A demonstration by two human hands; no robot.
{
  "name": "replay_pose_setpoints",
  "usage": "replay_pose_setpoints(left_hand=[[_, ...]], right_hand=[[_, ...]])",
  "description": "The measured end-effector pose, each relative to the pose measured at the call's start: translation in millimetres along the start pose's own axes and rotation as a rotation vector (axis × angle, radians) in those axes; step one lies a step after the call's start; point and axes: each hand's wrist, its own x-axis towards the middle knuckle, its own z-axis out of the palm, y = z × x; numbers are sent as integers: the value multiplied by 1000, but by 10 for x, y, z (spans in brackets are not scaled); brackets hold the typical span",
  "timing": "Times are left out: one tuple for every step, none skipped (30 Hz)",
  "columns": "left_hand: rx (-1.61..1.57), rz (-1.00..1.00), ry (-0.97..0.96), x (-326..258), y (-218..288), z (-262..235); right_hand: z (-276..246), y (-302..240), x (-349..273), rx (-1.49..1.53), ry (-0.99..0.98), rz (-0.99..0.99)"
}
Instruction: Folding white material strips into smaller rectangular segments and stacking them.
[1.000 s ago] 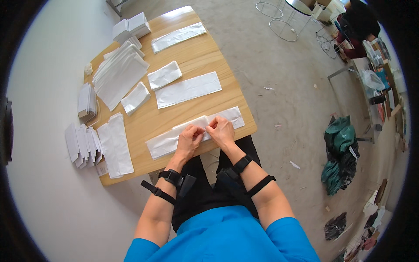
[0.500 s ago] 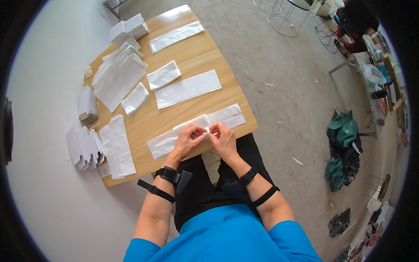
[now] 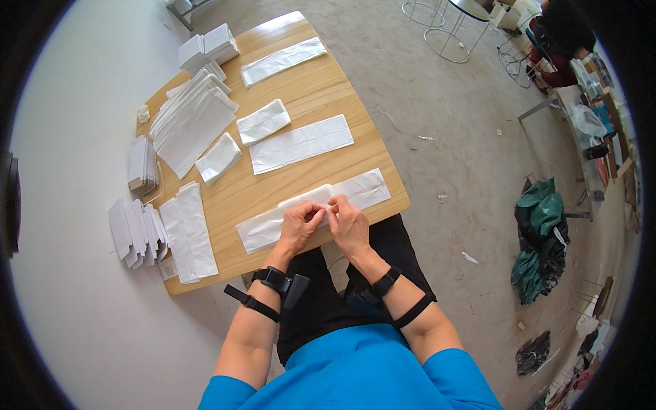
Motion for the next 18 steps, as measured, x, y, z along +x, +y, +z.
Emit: replay_pose_setpoints(left_hand=[[15, -25, 21, -1, -2, 13], [13, -25, 20, -1, -7, 17], [-32, -64, 29, -3, -7, 19], [-77, -104, 38, -3, -7, 19], [-79, -103, 37, 1, -10, 9], [-87, -107, 23, 6, -27, -16], [-94, -110, 10, 10, -42, -33], [-94, -109, 11, 13, -51, -41], [-77, -95, -7, 16, -56, -40], [-59, -82, -25, 17, -59, -42], [-60, -81, -26, 13, -62, -46], [-19, -59, -31, 19, -45, -46], [21, -38, -37, 24, -28, -46], [21, -33, -40, 23, -10, -45], [29, -24, -34, 14, -7, -48], [36, -15, -27, 9, -5, -51], [37, -11, -28, 11, -5, -60], [38, -3, -33, 5, -3, -67]], right_hand=[[-2, 10, -5, -2, 0, 1], [-8, 25, -13, 27, 11, 42], [-15, 40, -21, 56, 22, 83], [-17, 58, -29, 54, 23, 84], [-18, 77, -35, 67, 26, 105], [-13, 82, -40, 82, 28, 125], [-8, 80, -52, 81, 28, 123], [0, 70, -66, 80, 37, 86], [0, 47, -68, 77, 46, 50], [5, 18, -57, 76, 47, 50], [11, -17, -39, 53, 42, 42], [0, -44, -13, 30, 40, 35], [18, -12, 10, 29, 46, 35], [61, 52, 35, -29, 92, 3], [71, 41, 69, -85, 136, -31], [71, 32, 88, -85, 140, -32], [71, 22, 103, -138, 87, 18], [57, 2, 115, -190, 34, 69]])
